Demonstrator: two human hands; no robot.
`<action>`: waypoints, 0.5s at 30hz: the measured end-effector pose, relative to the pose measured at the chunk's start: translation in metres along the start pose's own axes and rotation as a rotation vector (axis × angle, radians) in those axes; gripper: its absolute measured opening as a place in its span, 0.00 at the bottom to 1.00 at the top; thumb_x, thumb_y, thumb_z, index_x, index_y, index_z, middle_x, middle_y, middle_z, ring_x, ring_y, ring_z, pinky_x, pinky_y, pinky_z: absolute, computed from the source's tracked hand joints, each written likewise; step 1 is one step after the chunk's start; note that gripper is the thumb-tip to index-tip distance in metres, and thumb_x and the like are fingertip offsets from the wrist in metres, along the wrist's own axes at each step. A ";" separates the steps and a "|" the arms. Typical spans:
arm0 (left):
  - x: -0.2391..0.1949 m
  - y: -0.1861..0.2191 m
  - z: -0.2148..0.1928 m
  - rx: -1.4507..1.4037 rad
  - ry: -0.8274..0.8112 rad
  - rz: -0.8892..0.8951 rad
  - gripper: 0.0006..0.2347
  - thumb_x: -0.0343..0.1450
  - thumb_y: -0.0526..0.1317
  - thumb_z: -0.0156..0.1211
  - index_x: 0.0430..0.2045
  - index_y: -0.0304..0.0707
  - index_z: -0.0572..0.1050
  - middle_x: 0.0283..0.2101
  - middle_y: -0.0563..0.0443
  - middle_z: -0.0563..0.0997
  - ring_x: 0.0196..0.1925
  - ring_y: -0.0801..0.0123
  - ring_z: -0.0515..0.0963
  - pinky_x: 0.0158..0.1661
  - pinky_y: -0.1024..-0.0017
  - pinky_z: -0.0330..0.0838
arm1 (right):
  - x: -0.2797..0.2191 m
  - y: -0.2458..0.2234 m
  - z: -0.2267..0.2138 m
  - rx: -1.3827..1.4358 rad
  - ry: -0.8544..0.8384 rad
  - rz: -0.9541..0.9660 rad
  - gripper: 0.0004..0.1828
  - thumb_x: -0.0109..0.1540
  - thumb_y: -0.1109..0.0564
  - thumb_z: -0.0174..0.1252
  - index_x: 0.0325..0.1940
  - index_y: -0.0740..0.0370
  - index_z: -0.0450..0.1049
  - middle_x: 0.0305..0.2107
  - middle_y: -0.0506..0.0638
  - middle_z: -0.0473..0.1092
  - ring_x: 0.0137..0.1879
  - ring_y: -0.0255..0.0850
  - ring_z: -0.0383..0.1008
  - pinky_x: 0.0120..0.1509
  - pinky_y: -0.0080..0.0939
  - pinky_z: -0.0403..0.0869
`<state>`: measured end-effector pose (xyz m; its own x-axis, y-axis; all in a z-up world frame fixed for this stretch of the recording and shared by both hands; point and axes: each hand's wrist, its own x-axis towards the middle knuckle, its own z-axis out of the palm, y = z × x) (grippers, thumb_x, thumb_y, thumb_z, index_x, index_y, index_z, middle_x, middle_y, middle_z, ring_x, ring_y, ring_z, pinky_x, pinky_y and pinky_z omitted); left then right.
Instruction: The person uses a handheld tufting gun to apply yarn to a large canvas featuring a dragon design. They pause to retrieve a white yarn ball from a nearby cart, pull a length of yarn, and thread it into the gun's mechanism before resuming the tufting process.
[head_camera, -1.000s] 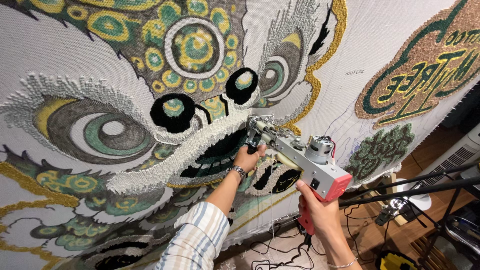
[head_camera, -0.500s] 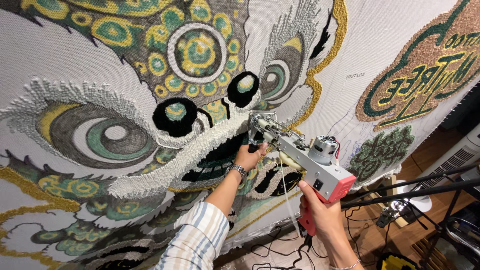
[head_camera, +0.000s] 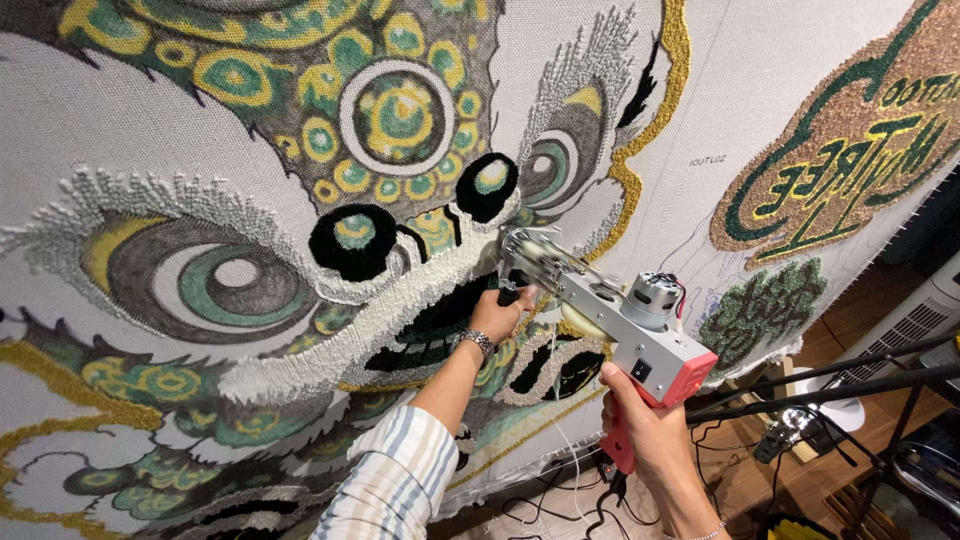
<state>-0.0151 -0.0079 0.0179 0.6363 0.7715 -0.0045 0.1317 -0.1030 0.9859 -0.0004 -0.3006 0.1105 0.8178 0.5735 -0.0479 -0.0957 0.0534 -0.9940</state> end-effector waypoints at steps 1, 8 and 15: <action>0.000 0.001 0.000 -0.011 0.002 0.012 0.19 0.69 0.55 0.63 0.38 0.38 0.82 0.32 0.57 0.87 0.16 0.77 0.73 0.18 0.72 0.69 | 0.000 0.000 0.001 0.017 -0.001 -0.006 0.13 0.59 0.53 0.66 0.35 0.65 0.72 0.17 0.49 0.67 0.20 0.38 0.66 0.24 0.40 0.67; -0.001 0.004 0.002 0.051 -0.011 -0.019 0.24 0.73 0.55 0.66 0.38 0.24 0.80 0.31 0.44 0.84 0.19 0.75 0.76 0.21 0.72 0.71 | 0.003 0.004 -0.005 0.059 -0.027 -0.015 0.13 0.59 0.53 0.65 0.38 0.66 0.74 0.18 0.50 0.66 0.21 0.38 0.65 0.25 0.40 0.67; -0.002 -0.003 0.032 -0.299 -0.142 0.113 0.25 0.62 0.45 0.74 0.53 0.41 0.74 0.41 0.60 0.83 0.27 0.83 0.82 0.24 0.73 0.79 | 0.006 0.005 -0.031 0.172 -0.067 0.032 0.14 0.57 0.54 0.65 0.42 0.63 0.72 0.21 0.47 0.66 0.25 0.37 0.66 0.25 0.40 0.66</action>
<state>0.0073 -0.0293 0.0097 0.7366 0.6681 0.1051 -0.1607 0.0219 0.9868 0.0217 -0.3225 0.1021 0.7737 0.6300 -0.0666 -0.2212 0.1701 -0.9603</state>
